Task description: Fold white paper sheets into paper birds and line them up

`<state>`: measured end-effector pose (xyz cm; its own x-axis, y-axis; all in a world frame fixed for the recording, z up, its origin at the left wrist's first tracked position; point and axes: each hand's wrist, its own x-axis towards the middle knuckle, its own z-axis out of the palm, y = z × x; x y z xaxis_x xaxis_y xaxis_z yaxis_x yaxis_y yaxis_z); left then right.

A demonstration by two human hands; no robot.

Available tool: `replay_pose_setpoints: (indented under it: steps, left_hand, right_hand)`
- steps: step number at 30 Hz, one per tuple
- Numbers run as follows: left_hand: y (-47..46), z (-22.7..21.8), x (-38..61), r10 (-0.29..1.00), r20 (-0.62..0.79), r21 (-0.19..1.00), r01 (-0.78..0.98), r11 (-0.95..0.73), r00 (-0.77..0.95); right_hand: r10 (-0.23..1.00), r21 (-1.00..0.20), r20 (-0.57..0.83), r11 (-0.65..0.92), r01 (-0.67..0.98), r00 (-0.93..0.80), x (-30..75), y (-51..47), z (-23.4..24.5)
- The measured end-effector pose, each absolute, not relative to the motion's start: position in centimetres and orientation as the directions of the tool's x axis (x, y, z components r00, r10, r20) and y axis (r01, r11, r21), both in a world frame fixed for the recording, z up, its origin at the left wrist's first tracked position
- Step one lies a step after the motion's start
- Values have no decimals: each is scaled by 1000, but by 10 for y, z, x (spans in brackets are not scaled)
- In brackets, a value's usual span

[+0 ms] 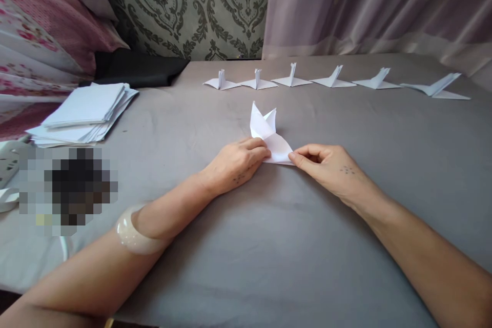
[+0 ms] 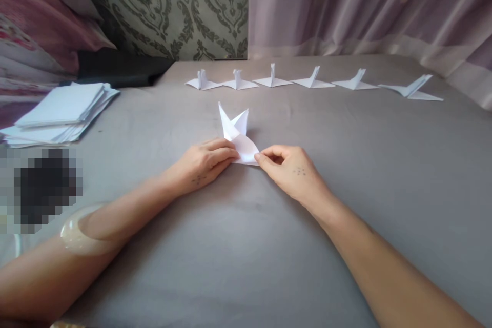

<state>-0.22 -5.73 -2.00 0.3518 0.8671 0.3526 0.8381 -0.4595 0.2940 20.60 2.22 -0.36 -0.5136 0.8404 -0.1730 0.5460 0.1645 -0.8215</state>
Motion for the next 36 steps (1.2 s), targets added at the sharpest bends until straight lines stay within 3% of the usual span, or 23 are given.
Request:
replay_pose_setpoints:
  steps: [14,21,28,36]
  left_hand:
    - [-56,-21,-3,851,366,277,829,-485,376]
    - [-57,-22,-4,858,338,289,826,-485,386]
    - [-55,-21,-3,851,329,297,811,-505,409]
    - [-57,-19,-2,831,293,314,773,-552,474]
  right_hand:
    - [828,-757,-288,111,644,-481,206,26,6]
    - [781,-736,-202,277,617,-591,209,29,1]
    - [765,-699,-246,286,656,-595,209,25,4]
    - [774,-674,-179,353,649,-607,208,23,3]
